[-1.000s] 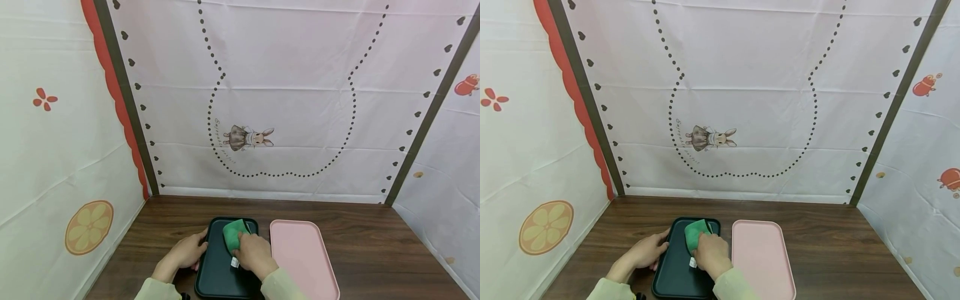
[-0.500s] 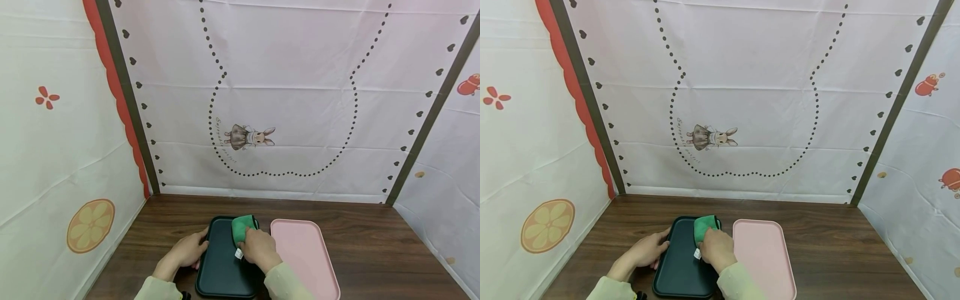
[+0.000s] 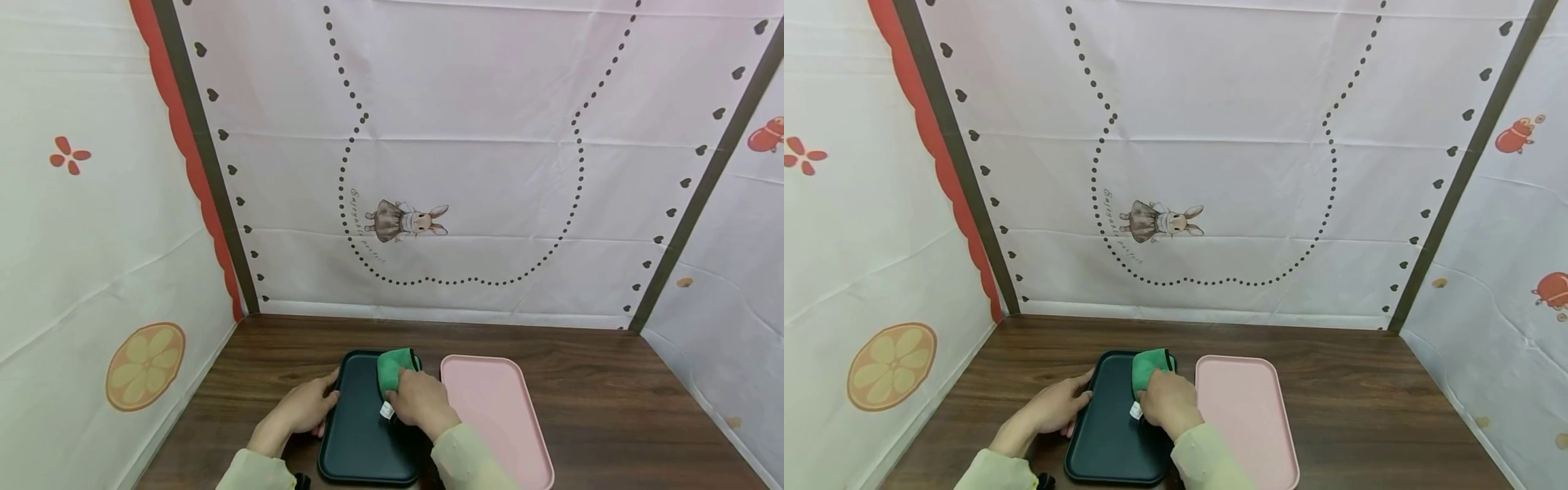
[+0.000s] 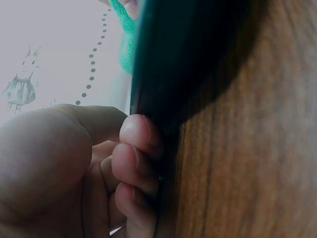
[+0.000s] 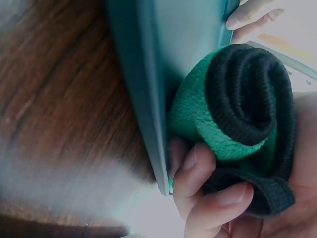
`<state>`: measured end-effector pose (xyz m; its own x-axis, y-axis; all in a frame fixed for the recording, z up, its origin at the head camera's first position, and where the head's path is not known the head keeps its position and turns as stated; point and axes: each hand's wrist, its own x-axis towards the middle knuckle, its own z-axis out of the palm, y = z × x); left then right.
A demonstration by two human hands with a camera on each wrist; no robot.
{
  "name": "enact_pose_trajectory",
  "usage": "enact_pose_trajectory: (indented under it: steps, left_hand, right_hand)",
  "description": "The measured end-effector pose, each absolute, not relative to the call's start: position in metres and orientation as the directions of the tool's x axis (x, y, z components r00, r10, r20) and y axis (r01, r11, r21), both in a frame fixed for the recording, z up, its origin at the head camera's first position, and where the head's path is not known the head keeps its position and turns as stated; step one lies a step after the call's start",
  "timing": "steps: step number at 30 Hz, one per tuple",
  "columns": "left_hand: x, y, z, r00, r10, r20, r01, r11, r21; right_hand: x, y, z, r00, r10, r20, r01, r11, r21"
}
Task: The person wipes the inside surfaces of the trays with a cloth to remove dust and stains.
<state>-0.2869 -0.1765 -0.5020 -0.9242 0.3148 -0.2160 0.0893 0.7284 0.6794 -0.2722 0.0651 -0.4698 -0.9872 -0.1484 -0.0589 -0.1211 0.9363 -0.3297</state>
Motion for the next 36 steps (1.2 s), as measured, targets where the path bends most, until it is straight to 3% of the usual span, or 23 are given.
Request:
enact_pose_trajectory:
  steps: [20,36]
  left_hand:
    - [-0.287,-0.175,-0.503,-0.929,0.297,-0.219,0.082,0.745,0.662]
    - [-0.286,-0.175,-0.503,-0.932,0.291,-0.215,0.079,0.744,0.664]
  right_hand:
    - [-0.271,0.045,-0.470,-0.989,-0.125,-0.080,-0.114,0.984,-0.134]
    - [-0.270,0.037,-0.469,-0.986,-0.139,-0.087,-0.131,0.987,-0.093]
